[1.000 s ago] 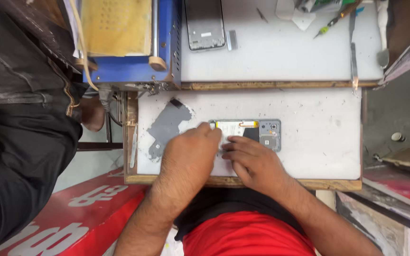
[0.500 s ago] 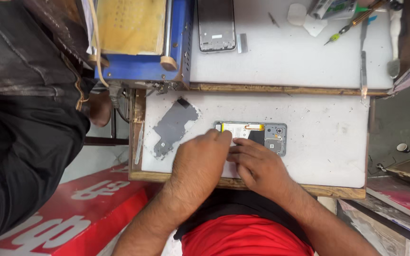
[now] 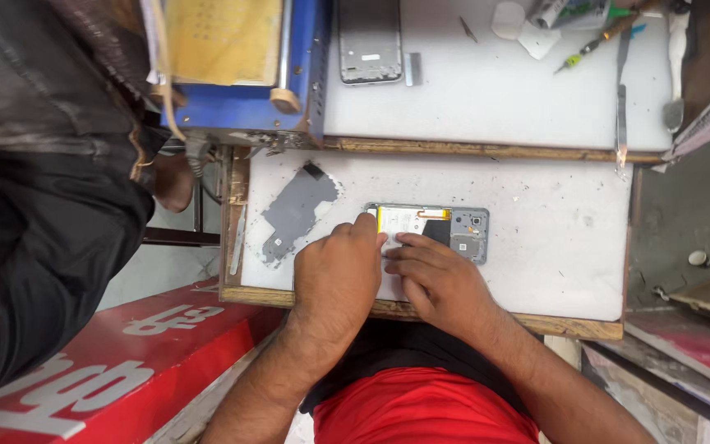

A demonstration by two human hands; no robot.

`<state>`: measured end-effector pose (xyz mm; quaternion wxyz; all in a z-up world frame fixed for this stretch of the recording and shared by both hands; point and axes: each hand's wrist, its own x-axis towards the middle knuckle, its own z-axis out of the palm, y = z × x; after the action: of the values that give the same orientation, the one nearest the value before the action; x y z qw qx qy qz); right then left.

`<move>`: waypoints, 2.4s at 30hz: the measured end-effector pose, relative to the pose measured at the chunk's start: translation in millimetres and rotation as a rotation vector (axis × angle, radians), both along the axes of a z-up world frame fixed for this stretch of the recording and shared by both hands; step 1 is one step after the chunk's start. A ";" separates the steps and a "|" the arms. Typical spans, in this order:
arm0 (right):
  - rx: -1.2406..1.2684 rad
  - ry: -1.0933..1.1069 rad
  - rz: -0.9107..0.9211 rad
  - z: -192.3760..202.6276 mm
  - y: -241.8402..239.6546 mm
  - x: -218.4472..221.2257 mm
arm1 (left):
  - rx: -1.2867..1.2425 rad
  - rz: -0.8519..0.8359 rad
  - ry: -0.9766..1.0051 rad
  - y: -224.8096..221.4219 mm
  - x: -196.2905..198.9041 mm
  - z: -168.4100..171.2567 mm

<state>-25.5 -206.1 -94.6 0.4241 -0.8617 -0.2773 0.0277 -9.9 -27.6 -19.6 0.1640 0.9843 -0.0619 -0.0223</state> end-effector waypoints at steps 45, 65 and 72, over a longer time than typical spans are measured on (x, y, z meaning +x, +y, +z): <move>0.008 -0.045 -0.029 1.8 2.4 -4.8 | -0.223 -0.237 -0.429 30.8 -2.4 -18.9; 0.099 -0.156 -0.246 5.2 -22.6 -9.0 | -0.902 0.132 -0.468 47.7 -20.5 -71.4; -0.049 -0.111 -0.558 15.4 -77.3 2.3 | -0.850 0.058 -0.458 26.4 -2.7 -75.2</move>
<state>-23.2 -283.3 -79.1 0.3783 -0.9150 -0.0513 -0.1306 -12.6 -1.2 -94.8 0.5345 0.8110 -0.0724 0.2268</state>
